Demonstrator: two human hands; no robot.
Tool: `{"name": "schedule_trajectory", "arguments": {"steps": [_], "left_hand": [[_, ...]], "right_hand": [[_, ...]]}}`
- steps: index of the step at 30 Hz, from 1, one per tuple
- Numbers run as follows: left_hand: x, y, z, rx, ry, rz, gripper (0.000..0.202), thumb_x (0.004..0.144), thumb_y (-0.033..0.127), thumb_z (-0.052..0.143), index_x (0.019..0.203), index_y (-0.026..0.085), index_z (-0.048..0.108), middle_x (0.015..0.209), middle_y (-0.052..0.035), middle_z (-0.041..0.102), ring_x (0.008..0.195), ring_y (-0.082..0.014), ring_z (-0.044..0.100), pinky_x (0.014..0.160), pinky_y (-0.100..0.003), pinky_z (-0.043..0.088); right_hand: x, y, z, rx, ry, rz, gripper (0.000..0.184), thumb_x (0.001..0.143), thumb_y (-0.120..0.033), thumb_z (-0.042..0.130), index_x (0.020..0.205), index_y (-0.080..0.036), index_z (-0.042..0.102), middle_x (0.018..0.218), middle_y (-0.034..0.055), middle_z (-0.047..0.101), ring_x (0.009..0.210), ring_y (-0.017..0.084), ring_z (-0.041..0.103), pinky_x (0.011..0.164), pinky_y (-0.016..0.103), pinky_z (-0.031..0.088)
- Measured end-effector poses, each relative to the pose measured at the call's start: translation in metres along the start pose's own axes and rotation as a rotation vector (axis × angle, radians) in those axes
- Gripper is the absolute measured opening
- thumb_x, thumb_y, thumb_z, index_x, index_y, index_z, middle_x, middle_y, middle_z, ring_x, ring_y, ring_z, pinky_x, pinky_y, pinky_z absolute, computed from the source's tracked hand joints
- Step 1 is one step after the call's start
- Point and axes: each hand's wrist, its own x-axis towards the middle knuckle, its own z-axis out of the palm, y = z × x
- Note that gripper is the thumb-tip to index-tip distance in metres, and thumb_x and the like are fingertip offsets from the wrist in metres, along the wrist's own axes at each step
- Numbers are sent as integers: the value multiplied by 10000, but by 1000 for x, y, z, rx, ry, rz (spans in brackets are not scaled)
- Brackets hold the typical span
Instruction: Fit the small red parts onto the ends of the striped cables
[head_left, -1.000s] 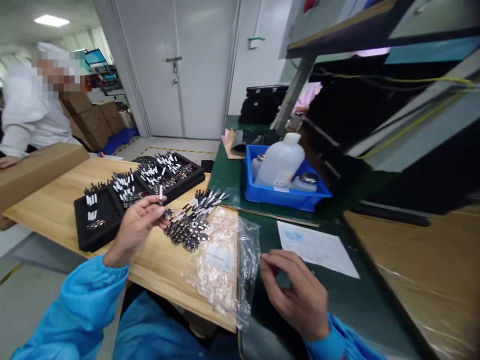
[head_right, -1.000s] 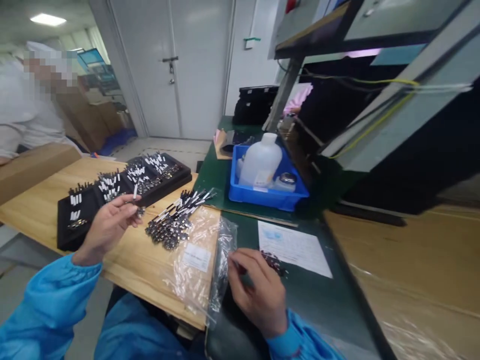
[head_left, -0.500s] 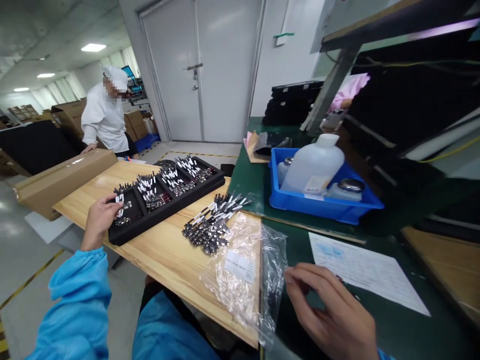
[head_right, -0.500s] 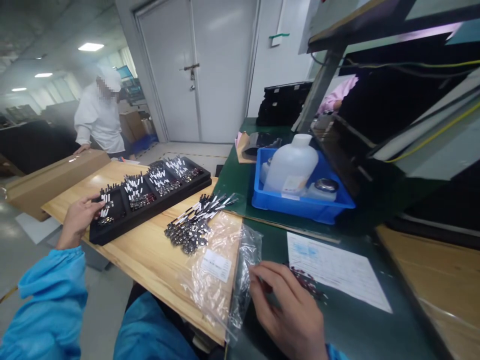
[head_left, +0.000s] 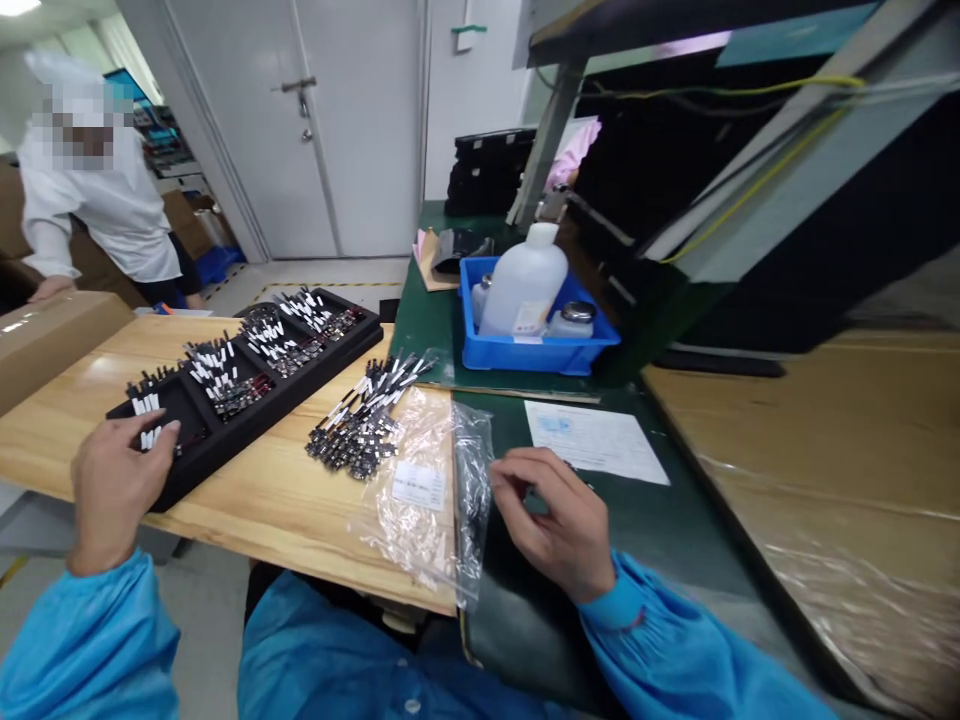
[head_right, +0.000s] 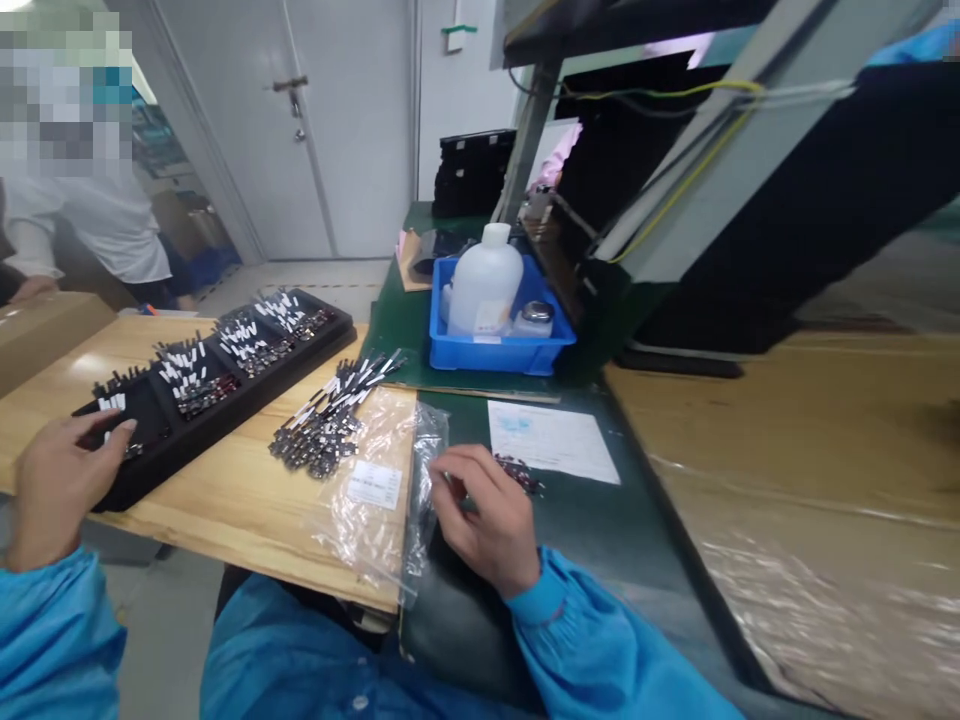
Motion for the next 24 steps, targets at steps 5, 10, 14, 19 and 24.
{"name": "schedule_trajectory", "arguments": {"steps": [5,10,14,19,24], "left_hand": [[-8,95,15,-337,-370,334,361,905,482,567,1064,222,761,1045,-53,737,841,-203,661,775,-292,505],[-3,163,55,-330,-717,610,377,955,374,461,1084,197,767,1040,-101,751,965,-246,682,903,-331,482],[-2,175,83,-195,-766,653,410,908,415,494,1045,138,763,1008,-154,744,931,-295,686,838,-362,486],[1,170,112,-181,-735,579,409,825,513,572,960,168,746,994,-116,755,875,-287,692,757,-332,484],[1,170,118,-299,-743,386,388,651,582,716,829,243,655,688,32,686,635,-211,637,560,-268,440]], "right_hand": [[2,3,-3,27,22,52,184,851,-43,643,952,-197,642,864,41,631,699,133,580,630,279,487],[4,11,-5,28,84,103,151,846,-67,652,911,-204,652,829,34,636,689,139,578,603,278,471],[5,9,-7,30,138,165,108,868,-113,616,891,-210,657,818,40,654,664,140,583,580,277,472],[18,25,-31,-46,219,297,76,886,-198,603,835,-186,659,789,31,663,622,120,538,608,264,463],[23,57,-68,-159,-31,569,65,848,-173,642,821,-149,695,773,13,695,635,105,549,647,231,423]]}}
